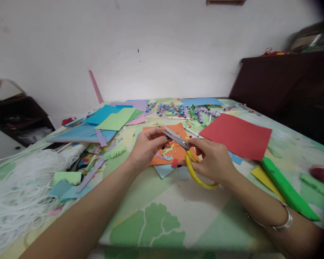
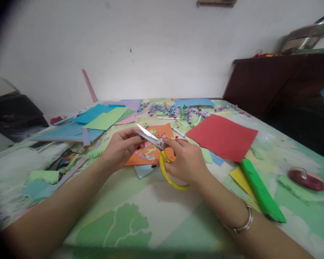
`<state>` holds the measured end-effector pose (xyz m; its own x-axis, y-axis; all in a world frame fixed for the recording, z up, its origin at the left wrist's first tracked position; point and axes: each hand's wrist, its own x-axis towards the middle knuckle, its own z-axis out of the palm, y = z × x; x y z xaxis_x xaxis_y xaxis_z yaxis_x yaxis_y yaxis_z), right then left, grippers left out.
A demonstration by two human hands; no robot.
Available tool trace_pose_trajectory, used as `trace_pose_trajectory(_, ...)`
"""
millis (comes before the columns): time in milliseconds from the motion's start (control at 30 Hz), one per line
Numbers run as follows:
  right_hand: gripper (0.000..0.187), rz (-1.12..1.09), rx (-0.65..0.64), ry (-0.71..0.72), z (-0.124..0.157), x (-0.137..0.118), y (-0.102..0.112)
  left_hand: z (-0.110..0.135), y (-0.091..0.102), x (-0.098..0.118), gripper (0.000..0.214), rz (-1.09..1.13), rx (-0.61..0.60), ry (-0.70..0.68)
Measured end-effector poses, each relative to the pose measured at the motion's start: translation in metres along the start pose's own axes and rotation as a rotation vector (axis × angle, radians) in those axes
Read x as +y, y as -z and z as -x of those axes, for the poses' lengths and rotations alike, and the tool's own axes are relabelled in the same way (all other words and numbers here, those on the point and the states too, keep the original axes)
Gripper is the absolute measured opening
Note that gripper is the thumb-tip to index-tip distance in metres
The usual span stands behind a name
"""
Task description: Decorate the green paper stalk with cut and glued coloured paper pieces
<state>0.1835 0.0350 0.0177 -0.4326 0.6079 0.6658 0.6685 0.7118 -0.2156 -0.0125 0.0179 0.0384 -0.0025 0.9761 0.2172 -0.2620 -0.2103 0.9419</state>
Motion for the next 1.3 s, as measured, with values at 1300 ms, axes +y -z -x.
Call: trace_pose_trajectory(1300, 0.042, -0.087, -0.131, -0.133, -0.0036, 0.0014, 0.0034, -0.0040, 0.0037, -0.0002, 0.009, 0.018, 0.035, 0.035)
